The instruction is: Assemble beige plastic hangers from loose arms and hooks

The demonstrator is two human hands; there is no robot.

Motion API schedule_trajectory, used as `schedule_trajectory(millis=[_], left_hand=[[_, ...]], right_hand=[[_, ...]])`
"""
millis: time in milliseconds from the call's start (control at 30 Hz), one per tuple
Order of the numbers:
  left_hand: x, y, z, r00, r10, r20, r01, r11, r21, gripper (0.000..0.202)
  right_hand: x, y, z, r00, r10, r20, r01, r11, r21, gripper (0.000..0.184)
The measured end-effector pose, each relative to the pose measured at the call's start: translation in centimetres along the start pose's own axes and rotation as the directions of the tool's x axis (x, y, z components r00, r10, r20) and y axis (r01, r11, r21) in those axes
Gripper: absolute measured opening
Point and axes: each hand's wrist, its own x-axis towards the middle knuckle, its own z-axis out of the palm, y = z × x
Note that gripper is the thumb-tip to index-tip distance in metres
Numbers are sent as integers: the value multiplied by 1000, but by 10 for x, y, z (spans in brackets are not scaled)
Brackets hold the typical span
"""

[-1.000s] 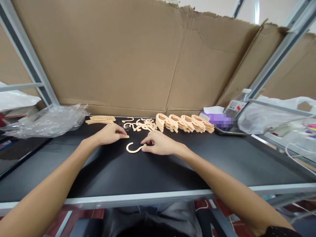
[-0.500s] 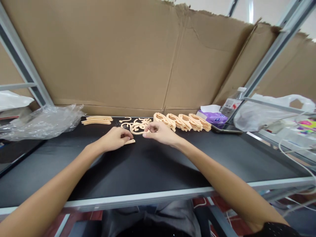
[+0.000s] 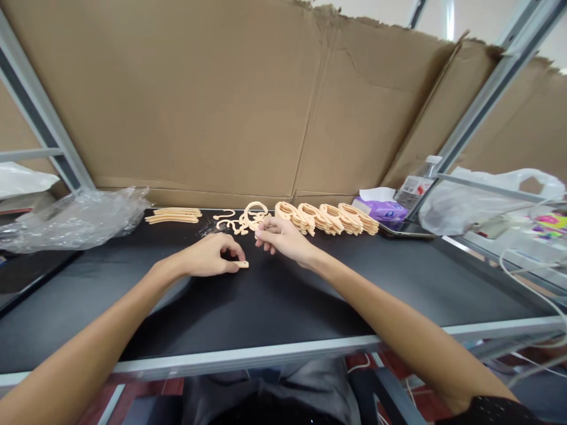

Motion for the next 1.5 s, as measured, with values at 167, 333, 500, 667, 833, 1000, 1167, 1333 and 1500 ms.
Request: schedule_trajectory(millis=[167, 333, 500, 667, 833, 1000, 1167, 1333, 1500], left_hand=[[2, -2, -5, 993, 119, -13, -120, 985, -123, 24], [6, -11, 6, 958, 11, -287, -46, 993, -113, 33], [13, -8, 25, 969, 43, -245, -45, 999, -3, 41], [11, -7, 19, 972, 61, -228, -35, 993, 116, 26], [9, -10, 20, 965, 135, -226, -106, 985, 139, 30], [13, -11, 27, 980, 105, -167, -116, 992, -57, 31], [13, -9, 24, 975, 69, -211, -83, 995, -58, 30], [11, -7, 23, 975, 69, -212, -79, 996, -37, 29], [11, -8, 25, 961, 57, -272, -60, 998, -3, 25]], right_hand=[[3, 3, -1, 999, -22, -34, 23, 1000, 14, 8], [5, 1, -4, 985, -83, -150, 86, 996, 11, 12], [6, -1, -5, 982, -86, -171, 92, 996, 24, 12], [6, -2, -4, 981, -88, -175, 93, 996, 20, 12], [5, -5, -4, 985, -56, -160, 64, 997, 45, 12], [4, -4, -1, 996, 24, -84, -12, 990, 137, 10], [2, -4, 2, 998, 45, -43, -41, 995, 90, 5], [1, -5, 1, 999, 45, -17, -46, 998, -40, 9], [1, -2, 2, 1000, -18, -16, 16, 996, -86, 3]])
